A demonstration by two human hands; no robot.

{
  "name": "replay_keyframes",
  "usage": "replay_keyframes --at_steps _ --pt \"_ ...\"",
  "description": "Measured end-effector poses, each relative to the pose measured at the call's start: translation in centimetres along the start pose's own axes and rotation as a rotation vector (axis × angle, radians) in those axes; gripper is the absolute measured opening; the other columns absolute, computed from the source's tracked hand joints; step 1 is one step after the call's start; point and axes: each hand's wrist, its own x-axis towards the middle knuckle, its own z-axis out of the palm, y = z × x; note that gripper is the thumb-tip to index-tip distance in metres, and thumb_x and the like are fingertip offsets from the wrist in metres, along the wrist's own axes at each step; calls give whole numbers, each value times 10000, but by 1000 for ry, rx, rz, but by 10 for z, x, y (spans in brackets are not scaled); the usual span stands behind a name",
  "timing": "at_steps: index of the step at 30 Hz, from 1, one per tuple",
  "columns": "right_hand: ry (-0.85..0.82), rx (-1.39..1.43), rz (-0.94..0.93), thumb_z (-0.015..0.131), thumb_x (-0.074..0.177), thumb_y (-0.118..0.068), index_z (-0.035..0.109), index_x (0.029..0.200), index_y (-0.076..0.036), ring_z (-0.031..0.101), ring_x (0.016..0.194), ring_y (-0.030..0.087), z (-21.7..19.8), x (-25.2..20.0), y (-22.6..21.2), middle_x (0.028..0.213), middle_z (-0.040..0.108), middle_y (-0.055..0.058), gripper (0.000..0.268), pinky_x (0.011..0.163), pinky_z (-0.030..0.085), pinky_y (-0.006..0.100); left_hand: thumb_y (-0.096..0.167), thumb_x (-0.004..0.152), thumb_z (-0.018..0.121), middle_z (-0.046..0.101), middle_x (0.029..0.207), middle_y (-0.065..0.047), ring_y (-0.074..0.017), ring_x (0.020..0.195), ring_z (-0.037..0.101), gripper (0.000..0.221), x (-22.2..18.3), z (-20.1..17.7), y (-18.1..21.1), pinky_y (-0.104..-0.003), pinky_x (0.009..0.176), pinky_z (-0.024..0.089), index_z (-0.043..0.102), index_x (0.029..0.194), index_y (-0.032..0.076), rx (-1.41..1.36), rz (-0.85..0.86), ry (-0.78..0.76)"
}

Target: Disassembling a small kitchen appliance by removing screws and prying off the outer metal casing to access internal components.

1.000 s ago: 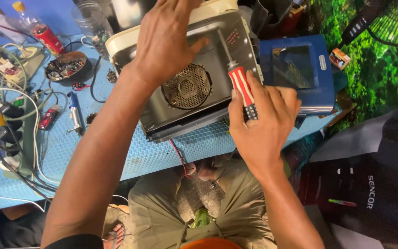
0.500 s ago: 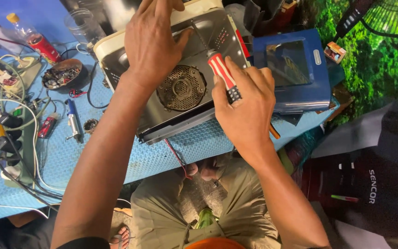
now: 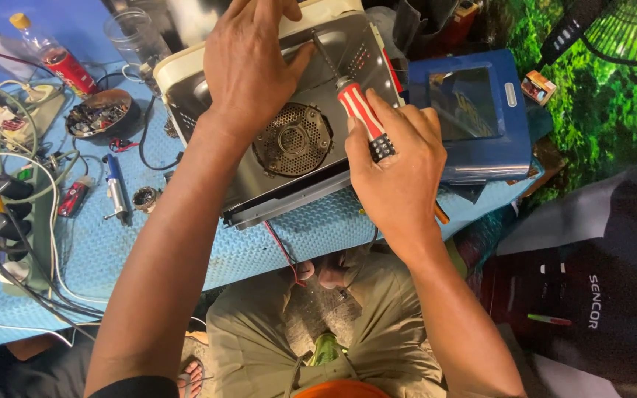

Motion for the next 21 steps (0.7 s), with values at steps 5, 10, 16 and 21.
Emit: replay_keyframes --at_steps 5,10,16,21 --pt "-4 5 25 743 897 6 715 1165 119 508 783 234 0 0 1 893 665 138 292 715 483 364 173 775 972 703 930 18 -211 823 667 485 0 0 -1 -388 648 507 601 1084 133 4 13 11" --pt "-13 26 38 738 902 -2 711 1158 125 509 772 235 -1 2 -1 889 673 140 286 704 486 371 177 773 963 714 934 21 -216 816 669 483 -1 1 -2 -394 656 512 602 1090 131 2 9 5" --pt "-45 94 190 687 933 -119 744 1137 53 576 788 220 -1 2 7 854 697 109 273 748 486 354 178 771 961 695 909 24 -215 797 656 453 -1 -2 -2 -393 641 491 635 1085 149 -9 32 24" --pt "-55 150 296 655 957 -195 770 1131 -2 558 779 156 1 2 11 865 729 84 283 653 462 290 173 788 966 673 1061 -31 -240 884 614 367 2 -13 5 -401 719 500 736 1071 140 -21 120 11"
